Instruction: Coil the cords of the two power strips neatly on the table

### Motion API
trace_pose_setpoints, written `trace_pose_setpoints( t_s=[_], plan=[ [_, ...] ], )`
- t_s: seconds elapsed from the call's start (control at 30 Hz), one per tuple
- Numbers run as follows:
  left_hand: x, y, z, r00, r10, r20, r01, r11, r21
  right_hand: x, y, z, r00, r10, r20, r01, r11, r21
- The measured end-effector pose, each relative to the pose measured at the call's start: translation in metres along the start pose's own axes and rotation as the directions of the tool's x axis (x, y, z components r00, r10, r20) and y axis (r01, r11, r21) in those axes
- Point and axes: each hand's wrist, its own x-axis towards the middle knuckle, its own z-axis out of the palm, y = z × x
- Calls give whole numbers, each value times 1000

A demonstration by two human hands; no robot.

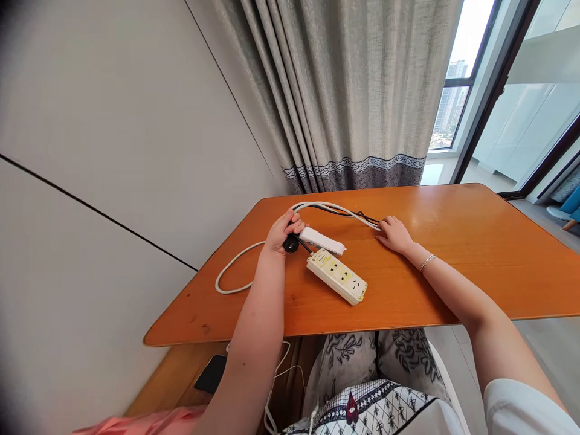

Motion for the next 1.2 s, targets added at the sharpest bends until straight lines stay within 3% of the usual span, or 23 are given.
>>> trace_pose_setpoints(
  t_s=[0.13, 0.33, 0.43, 0.5, 0.63, 0.7, 0.77, 0.87, 0.93, 1.03, 1.2],
  plan=[
    [0, 0, -1, 1000, 7, -2, -7, 1000, 8, 2, 2, 5, 990, 101, -94, -83, 980, 183],
    [2, -3, -4, 999, 23, 49, -23, 1000, 8, 13, 14, 7, 999, 32, 33, -42, 933, 357],
    [2, -4, -6, 998, 30, 61, -31, 999, 16, 19, 16, 6, 998, 63, 29, -69, 877, 475],
    [3, -4, -7, 998, 25, 52, -27, 999, 21, 20, 18, 1, 991, 124, 48, -129, 800, 586],
    [4, -4, -7, 1000, 14, 11, -14, 1000, 9, 14, 28, -15, 968, 159, 196, -251, 520, 816],
    [5, -5, -7, 1000, 4, 11, -4, 1000, -4, 11, 30, -21, 966, 152, 210, -258, 462, 849],
    [6, -7, -8, 1000, -1, 25, 1, 1000, -7, 9, 25, -22, 969, 128, 212, -247, 526, 814],
    [7, -8, -10, 999, 5, 33, -5, 1000, -1, 11, 12, -20, 976, 59, 211, -186, 737, 650],
    [7, -7, -13, 1000, 13, 17, -12, 1000, -7, 11, 6, -18, 985, 51, 165, -141, 789, 598],
    [8, -5, -18, 999, 9, -36, -10, 1000, -19, 7, 7, -24, 982, 157, 103, -181, 647, 740],
    [11, -6, -17, 994, 5, -109, -6, 1000, -10, -1, 23, -49, 921, 349, 173, -245, 173, 954]
  ],
)
